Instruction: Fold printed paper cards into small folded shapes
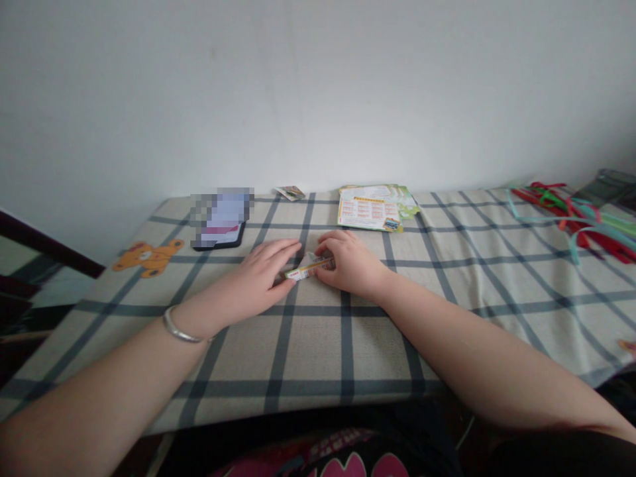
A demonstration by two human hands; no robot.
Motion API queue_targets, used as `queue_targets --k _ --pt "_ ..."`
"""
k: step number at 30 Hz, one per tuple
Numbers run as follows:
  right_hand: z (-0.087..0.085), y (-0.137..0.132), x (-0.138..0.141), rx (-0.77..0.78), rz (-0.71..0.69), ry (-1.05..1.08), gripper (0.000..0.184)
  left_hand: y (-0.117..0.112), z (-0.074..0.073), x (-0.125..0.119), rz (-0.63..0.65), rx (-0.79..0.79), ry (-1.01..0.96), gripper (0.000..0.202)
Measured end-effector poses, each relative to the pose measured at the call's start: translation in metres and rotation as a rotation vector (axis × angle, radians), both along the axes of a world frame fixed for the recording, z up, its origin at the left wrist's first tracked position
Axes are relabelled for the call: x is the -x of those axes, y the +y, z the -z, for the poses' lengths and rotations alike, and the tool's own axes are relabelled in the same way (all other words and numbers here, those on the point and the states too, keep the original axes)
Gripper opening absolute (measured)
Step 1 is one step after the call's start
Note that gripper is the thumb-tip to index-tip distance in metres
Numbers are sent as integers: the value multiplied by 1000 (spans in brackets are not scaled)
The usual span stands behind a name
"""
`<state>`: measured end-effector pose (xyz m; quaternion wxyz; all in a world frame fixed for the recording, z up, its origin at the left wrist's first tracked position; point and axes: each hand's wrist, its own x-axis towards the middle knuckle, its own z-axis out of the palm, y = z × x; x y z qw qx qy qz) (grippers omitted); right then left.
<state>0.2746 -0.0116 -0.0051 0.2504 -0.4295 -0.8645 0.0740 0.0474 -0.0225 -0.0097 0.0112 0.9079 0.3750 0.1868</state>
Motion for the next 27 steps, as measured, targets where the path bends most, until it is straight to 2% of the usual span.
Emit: queue_targets --k 5,10,18,22,27 --pt "-1 -3 2 90 -4 14 12 2 2 0 -1 41 63 48" --pt "-3 -6 2 26 -27 -37 24 2 2 -1 -6 49 53 44" --pt "-11 -9 -4 51 9 -123 27 2 0 -3 15 76 -58 31" --pt "-11 -9 -4 67 13 -126 31 2 -1 -6 -22 127 -130 21" --pt "-8 -9 -3 47 18 -122 37 4 1 -7 6 130 -187 18"
